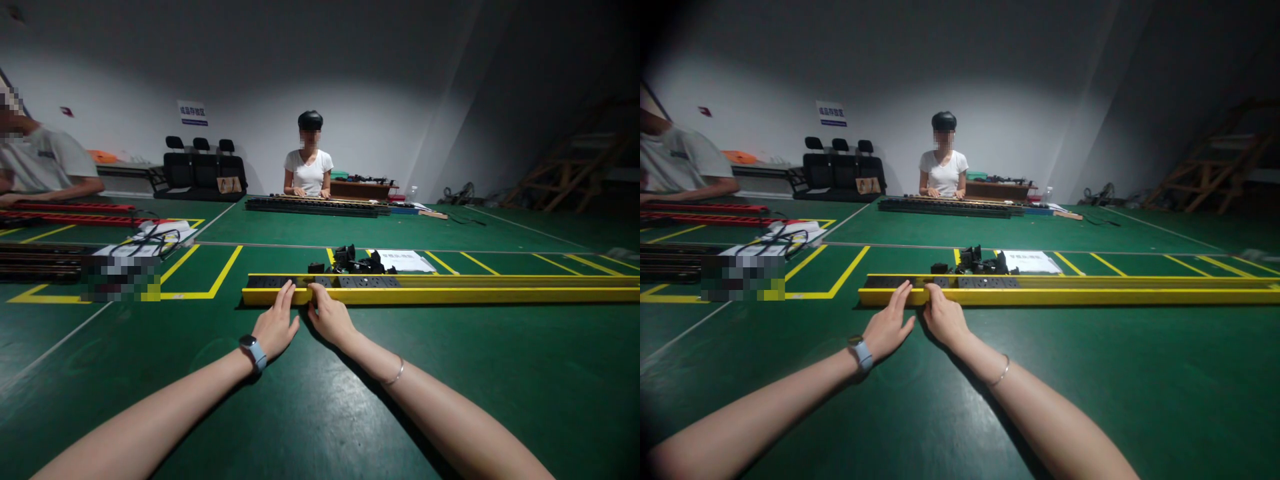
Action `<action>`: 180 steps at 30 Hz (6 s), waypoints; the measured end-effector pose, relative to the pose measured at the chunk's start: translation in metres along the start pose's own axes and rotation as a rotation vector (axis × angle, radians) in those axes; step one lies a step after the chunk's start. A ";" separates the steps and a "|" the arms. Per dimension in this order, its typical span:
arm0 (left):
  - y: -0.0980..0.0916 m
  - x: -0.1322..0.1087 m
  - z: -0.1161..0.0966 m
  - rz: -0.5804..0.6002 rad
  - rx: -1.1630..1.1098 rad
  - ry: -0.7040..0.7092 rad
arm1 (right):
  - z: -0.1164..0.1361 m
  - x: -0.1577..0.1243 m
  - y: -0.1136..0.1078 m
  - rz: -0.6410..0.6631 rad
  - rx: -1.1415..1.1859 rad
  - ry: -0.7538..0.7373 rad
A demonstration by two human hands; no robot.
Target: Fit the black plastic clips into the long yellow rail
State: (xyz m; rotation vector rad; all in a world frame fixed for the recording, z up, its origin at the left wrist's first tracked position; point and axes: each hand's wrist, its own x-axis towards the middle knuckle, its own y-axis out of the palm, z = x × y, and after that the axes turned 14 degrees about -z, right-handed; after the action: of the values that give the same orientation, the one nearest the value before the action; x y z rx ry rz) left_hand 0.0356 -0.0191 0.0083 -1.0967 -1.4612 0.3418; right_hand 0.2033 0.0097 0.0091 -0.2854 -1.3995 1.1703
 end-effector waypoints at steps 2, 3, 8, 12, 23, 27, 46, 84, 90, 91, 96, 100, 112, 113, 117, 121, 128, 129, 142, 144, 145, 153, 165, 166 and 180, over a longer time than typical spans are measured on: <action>0.000 0.000 0.000 -0.001 -0.007 -0.001 | 0.000 0.000 0.000 -0.013 -0.003 0.017; -0.001 0.000 0.000 0.000 -0.008 -0.002 | 0.000 0.000 -0.001 -0.017 -0.003 0.018; -0.001 0.000 -0.001 0.000 -0.004 -0.003 | 0.000 0.000 -0.003 -0.018 -0.011 0.007; 0.000 0.000 -0.002 0.017 0.046 -0.014 | 0.002 0.000 -0.003 -0.017 -0.037 0.011; -0.001 -0.001 -0.004 0.006 0.109 -0.037 | 0.002 0.000 -0.003 -0.055 -0.083 0.072; -0.001 0.000 -0.004 -0.002 0.114 -0.051 | 0.004 -0.001 -0.004 -0.060 -0.095 0.089; -0.001 0.000 -0.003 0.000 0.103 -0.031 | 0.003 -0.002 -0.002 -0.081 -0.082 0.073; -0.002 -0.003 -0.008 0.020 0.324 -0.029 | 0.007 -0.001 -0.011 -0.007 -0.024 -0.070; -0.002 -0.002 -0.011 0.055 0.338 -0.039 | 0.003 -0.001 -0.008 -0.001 0.050 -0.147; -0.001 -0.002 -0.012 0.059 0.341 -0.042 | 0.002 -0.001 -0.008 0.011 0.069 -0.168; 0.000 -0.002 -0.011 0.067 0.365 -0.050 | 0.001 0.000 -0.007 0.038 0.121 -0.172; 0.000 -0.003 -0.010 0.061 0.367 -0.034 | 0.002 0.000 -0.007 0.024 0.137 -0.158; 0.000 -0.003 -0.010 0.065 0.353 -0.035 | 0.003 0.001 -0.008 0.055 0.120 -0.146; 0.001 -0.003 -0.009 0.058 0.351 -0.034 | 0.003 0.000 -0.008 0.051 0.111 -0.138; 0.001 -0.004 -0.011 0.052 0.369 -0.039 | 0.002 0.000 -0.008 0.026 0.104 -0.125; -0.001 -0.003 -0.015 0.093 0.405 -0.053 | 0.001 -0.001 -0.007 0.024 0.111 -0.128; -0.003 -0.002 -0.014 0.094 0.384 -0.031 | 0.001 0.000 -0.007 0.004 0.110 -0.161; -0.002 -0.002 -0.013 0.094 0.367 -0.016 | 0.002 0.000 -0.007 -0.001 0.097 -0.161; 0.000 -0.003 -0.004 -0.019 0.193 -0.136 | 0.003 -0.001 -0.007 -0.023 0.035 -0.153; -0.001 -0.003 -0.004 -0.006 0.177 -0.126 | 0.002 -0.001 -0.007 -0.023 0.036 -0.155; -0.001 -0.002 -0.004 0.000 0.173 -0.121 | 0.003 -0.001 -0.007 -0.025 0.037 -0.156; -0.002 0.000 -0.003 0.024 0.079 -0.079 | 0.002 0.000 -0.006 -0.008 0.084 -0.176; -0.004 0.002 -0.004 0.064 0.001 -0.014 | -0.002 0.000 -0.004 0.050 0.264 -0.239; -0.005 0.001 -0.006 0.072 0.039 -0.007 | -0.002 0.000 -0.004 0.052 0.263 -0.237; -0.015 0.001 -0.014 0.104 0.536 -0.175 | -0.003 0.000 -0.003 0.036 0.240 -0.236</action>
State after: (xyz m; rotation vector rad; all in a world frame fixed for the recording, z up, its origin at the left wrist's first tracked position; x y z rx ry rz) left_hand 0.0420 -0.0310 0.0239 -0.7193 -1.3531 0.8664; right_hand 0.2070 0.0096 0.0106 -0.0019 -1.4425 1.4229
